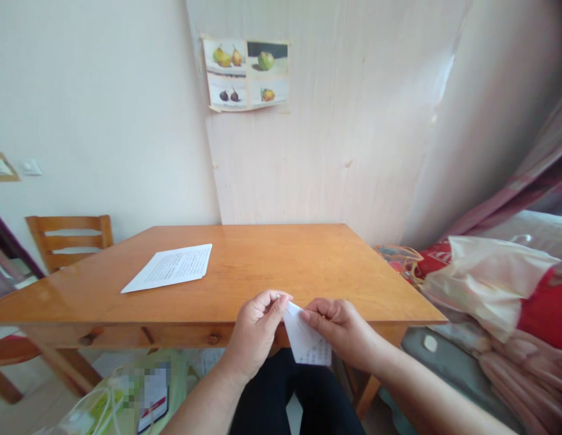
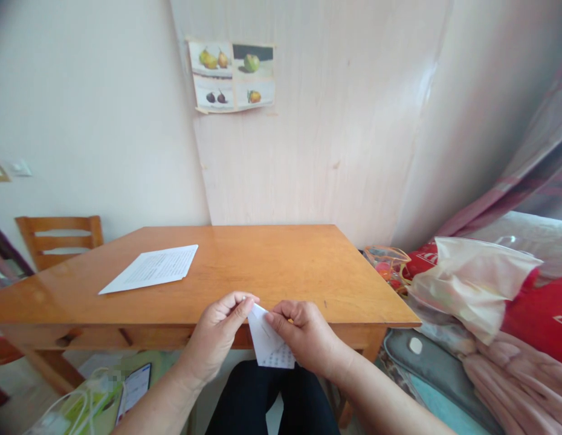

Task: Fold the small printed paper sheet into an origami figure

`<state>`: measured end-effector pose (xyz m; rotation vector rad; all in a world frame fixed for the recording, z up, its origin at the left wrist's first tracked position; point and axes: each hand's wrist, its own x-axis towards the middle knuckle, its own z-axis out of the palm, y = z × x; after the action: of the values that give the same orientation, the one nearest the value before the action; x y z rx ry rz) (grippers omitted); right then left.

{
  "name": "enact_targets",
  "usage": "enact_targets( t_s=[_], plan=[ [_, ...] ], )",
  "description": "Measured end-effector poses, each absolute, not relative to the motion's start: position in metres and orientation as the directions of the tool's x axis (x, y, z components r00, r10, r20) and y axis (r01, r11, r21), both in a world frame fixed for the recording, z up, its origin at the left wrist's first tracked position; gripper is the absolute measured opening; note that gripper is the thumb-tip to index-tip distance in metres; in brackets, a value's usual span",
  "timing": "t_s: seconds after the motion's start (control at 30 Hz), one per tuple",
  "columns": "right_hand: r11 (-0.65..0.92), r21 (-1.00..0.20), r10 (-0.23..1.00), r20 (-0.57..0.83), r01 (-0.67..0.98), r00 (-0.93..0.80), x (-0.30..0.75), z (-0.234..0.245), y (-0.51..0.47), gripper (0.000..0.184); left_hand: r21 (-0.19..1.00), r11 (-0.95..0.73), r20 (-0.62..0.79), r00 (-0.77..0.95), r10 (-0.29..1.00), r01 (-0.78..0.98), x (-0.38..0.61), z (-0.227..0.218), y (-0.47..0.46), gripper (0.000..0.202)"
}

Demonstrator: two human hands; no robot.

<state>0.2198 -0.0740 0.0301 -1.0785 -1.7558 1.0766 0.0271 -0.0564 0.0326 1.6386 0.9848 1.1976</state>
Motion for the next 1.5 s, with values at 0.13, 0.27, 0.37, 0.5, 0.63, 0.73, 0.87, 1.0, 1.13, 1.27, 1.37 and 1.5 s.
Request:
enact_targets(
  t_s=[0.13,0.27,0.37,0.5,0.63,0.73,0.87,1.0,1.13,1.27,1.37,1.5],
  plan=[
    [0.257,-0.948,0.922,0.182,0.189,-0.342,0.220,0.026,-0.081,0.046,0.959,-0.280,0.269,0.196,0.943,0.032,0.030,0.029,-0.061,0.035],
    [0.216,-0.963,0.934,0.155,0.163,-0.321,0.221,0.022,-0.084,0.048,0.968,-0.251,0.244,0.186,0.952,0.011,0.031,0.026,-0.062,0.039],
    [0.186,-0.969,0.945,0.132,0.160,-0.299,0.221,0.018,-0.084,0.049,0.975,-0.219,0.222,0.192,0.956,-0.038,0.031,0.025,-0.063,0.045],
    [0.141,-0.984,0.954,0.107,0.105,-0.280,0.220,0.014,-0.084,0.048,0.977,-0.215,0.210,0.227,0.951,-0.002,0.031,0.024,-0.064,0.037],
    [0.078,-0.997,0.956,0.083,-0.029,-0.282,0.218,0.013,-0.085,0.047,0.974,-0.228,0.227,0.154,0.962,-0.015,0.029,0.025,-0.062,0.036],
    [0.043,-0.990,0.960,0.078,-0.133,-0.269,0.217,0.012,-0.089,0.045,0.971,-0.221,0.228,0.089,0.969,-0.089,0.025,0.022,-0.056,0.037],
    [0.028,-0.981,0.959,0.080,-0.191,-0.272,0.211,0.003,-0.096,0.041,0.961,-0.231,0.232,-0.011,0.973,-0.152,0.022,0.010,-0.047,0.038],
    [0.014,-0.973,0.980,0.059,-0.231,-0.191,0.200,-0.008,-0.099,0.044,0.935,-0.248,0.231,-0.096,0.968,-0.253,0.025,-0.002,-0.041,0.038],
    [-0.001,-0.960,0.993,0.033,-0.281,-0.115,0.190,-0.015,-0.096,0.040,0.911,-0.219,0.182,-0.134,0.974,-0.351,0.030,-0.008,-0.041,0.042],
    [-0.002,-0.951,0.999,0.015,-0.310,-0.051,0.187,-0.020,-0.093,0.030,0.900,-0.181,0.149,-0.110,0.983,-0.396,0.032,-0.011,-0.042,0.044],
    [-0.028,-0.956,0.996,-0.001,-0.291,-0.094,0.190,-0.021,-0.092,0.028,0.911,-0.184,0.156,-0.104,0.982,-0.370,0.031,-0.012,-0.041,0.043],
    [-0.024,-0.953,0.990,0.019,-0.302,-0.139,0.198,-0.017,-0.091,0.036,0.946,-0.194,0.177,-0.088,0.980,-0.259,0.029,-0.013,-0.039,0.043]
  ],
)
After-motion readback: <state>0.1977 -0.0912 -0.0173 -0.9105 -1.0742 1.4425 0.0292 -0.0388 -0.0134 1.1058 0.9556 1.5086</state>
